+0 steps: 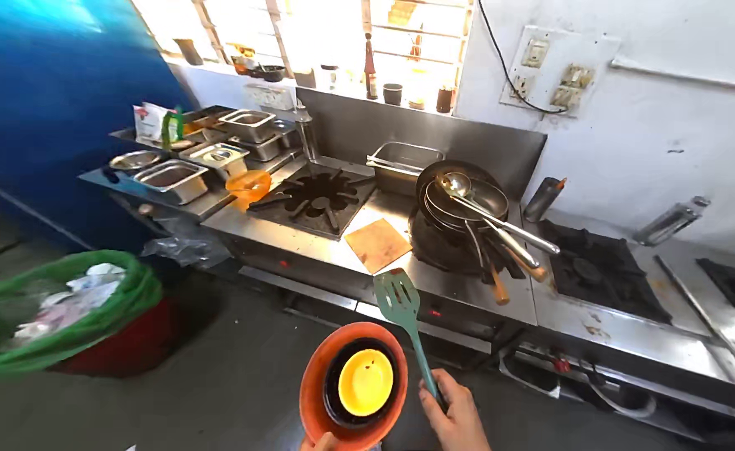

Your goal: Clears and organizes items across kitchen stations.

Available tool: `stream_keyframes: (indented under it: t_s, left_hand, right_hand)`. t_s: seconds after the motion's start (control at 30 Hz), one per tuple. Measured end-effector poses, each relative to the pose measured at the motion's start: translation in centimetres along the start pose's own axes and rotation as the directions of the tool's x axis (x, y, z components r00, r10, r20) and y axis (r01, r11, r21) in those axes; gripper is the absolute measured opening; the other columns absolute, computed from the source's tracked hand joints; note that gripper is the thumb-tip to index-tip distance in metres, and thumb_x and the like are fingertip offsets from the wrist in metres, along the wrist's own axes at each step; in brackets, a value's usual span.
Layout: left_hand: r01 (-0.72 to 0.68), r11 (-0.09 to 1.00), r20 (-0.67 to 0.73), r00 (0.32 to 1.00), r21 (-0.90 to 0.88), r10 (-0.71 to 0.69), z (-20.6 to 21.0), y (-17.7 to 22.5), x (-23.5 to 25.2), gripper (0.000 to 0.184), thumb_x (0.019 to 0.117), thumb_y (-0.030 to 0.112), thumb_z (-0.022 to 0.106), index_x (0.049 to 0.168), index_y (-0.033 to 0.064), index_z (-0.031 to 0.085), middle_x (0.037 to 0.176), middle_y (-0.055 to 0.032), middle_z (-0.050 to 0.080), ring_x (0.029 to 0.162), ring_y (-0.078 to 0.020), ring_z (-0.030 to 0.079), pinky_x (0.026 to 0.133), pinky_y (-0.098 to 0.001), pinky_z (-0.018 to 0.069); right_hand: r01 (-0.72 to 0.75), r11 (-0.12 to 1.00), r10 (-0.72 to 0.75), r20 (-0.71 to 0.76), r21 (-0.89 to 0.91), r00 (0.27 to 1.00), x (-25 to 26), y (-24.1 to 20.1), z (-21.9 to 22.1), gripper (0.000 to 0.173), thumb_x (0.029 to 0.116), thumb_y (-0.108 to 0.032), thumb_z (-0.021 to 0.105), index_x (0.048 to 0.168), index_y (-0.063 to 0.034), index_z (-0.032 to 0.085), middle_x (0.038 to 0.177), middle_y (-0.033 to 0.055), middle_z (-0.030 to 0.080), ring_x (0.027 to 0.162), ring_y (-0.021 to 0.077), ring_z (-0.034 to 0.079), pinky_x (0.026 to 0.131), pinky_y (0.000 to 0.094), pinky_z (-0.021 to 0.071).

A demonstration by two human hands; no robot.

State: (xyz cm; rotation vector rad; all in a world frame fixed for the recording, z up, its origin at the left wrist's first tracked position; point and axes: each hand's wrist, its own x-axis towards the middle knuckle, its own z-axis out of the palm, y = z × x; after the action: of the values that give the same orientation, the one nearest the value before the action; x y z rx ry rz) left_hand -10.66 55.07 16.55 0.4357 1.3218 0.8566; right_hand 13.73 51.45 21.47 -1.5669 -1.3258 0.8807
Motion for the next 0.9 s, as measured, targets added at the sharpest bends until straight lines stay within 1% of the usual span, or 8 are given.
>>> stream_keyframes:
  t_s: [0.1,0.2,0.33,0.4,0.47,0.57,0.77,0.9]
  left_hand:
    - [0.003,1.0,0.052,0.999,0.022,-0.004,2.5,4.1,2.5,0.037,0.099,-0.001,0.04,0.136,-0.0021,0.036,0.101,-0.0178,0.068,0.076,-0.0221,0.074,0.066,-0.0394,0.0646]
    - [0.009,0.999,0.098,0.995,0.033,-0.012,4.5,8.2,5.3,0.041,0.1002,0.0,0.039,0.141,-0.0027,0.034,0.103,-0.0199,0.067,0.078,-0.0237,0.074,0.069,-0.0396,0.0642]
    - [0.075,0.997,0.052,0.996,0.027,-0.077,7.4,11.8,8.7,0.025,0.1024,-0.001,0.04,0.125,-0.0091,0.046,0.09,-0.0204,0.069,0.073,-0.0238,0.073,0.068,-0.037,0.0637]
    - [0.109,0.994,0.011,0.994,-0.006,-0.109,8.7,13.1,10.2,0.022,0.1032,0.0,0.04,0.121,-0.0106,0.049,0.088,-0.0209,0.07,0.071,-0.0239,0.073,0.067,-0.0365,0.0638]
    - [0.14,0.988,0.029,0.99,-0.065,-0.139,9.4,14.2,11.5,0.032,0.1051,0.001,0.038,0.136,-0.0061,0.04,0.099,-0.0237,0.067,0.077,-0.027,0.073,0.07,-0.0387,0.0632]
    - [0.124,0.987,0.042,0.992,-0.098,-0.12,10.4,15.2,14.1,0.037,0.1041,0.0,0.037,0.141,-0.0022,0.035,0.101,-0.0248,0.067,0.076,-0.0286,0.073,0.068,-0.0398,0.0637]
    - [0.073,0.997,0.029,0.997,-0.041,-0.071,13.3,17.8,20.9,0.049,0.1029,0.001,0.043,0.15,0.0056,0.031,0.116,-0.028,0.065,0.083,-0.0337,0.074,0.07,-0.0426,0.0644]
    - [0.044,0.999,0.063,0.997,-0.023,-0.043,16.0,19.5,25.0,0.051,0.1034,0.003,0.045,0.152,0.0057,0.03,0.119,-0.0272,0.065,0.086,-0.0336,0.074,0.073,-0.0433,0.0648]
  right_hand:
    - [0.01,0.98,0.012,0.111,-0.198,0.994,4.6,-1.5,0.5,0.03,0.097,-0.025,0.063,0.114,-0.001,0.07,0.084,0.0121,0.071,0.072,0.0225,0.067,0.069,0.0434,0.0572]
    - [0.064,0.903,0.089,0.329,-0.426,0.94,9.4,-3.2,1.7,0.036,0.0985,-0.027,0.061,0.127,-0.0054,0.067,0.1,0.0172,0.073,0.091,0.0332,0.071,0.082,0.0554,0.0557]
    - [0.023,0.825,0.245,0.395,-0.564,0.885,13.8,-4.8,2.9,0.048,0.0984,-0.026,0.061,0.143,-0.0092,0.056,0.12,0.019,0.069,0.106,0.035,0.069,0.091,0.0542,0.0546]
    - [0.029,0.845,0.195,0.358,-0.534,0.913,15.4,-4.9,3.2,0.045,0.0975,-0.023,0.064,0.14,-0.008,0.06,0.116,0.0191,0.071,0.102,0.035,0.07,0.089,0.0537,0.0554]
    - [0.093,0.893,0.042,0.287,-0.44,0.957,16.8,-4.0,3.9,0.034,0.0966,-0.019,0.065,0.126,-0.0028,0.068,0.107,0.0189,0.073,0.094,0.0341,0.072,0.084,0.0527,0.0576]
    - [0.114,0.954,-0.061,0.193,-0.279,0.979,19.7,-2.4,4.2,0.031,0.0958,-0.014,0.065,0.121,0.0031,0.068,0.096,0.0179,0.073,0.084,0.0304,0.072,0.08,0.0483,0.0588]
    - [-0.029,0.992,0.05,0.17,-0.124,0.984,27.4,0.6,3.0,0.033,0.0986,-0.016,0.06,0.127,0.0007,0.065,0.086,0.0112,0.07,0.068,0.0188,0.064,0.067,0.0394,0.0553]
    - [-0.149,0.988,0.154,0.107,-0.051,0.982,31.4,2.0,2.4,0.034,0.098,-0.013,0.061,0.128,0.0024,0.063,0.083,0.0108,0.068,0.063,0.0187,0.062,0.061,0.0401,0.0547]
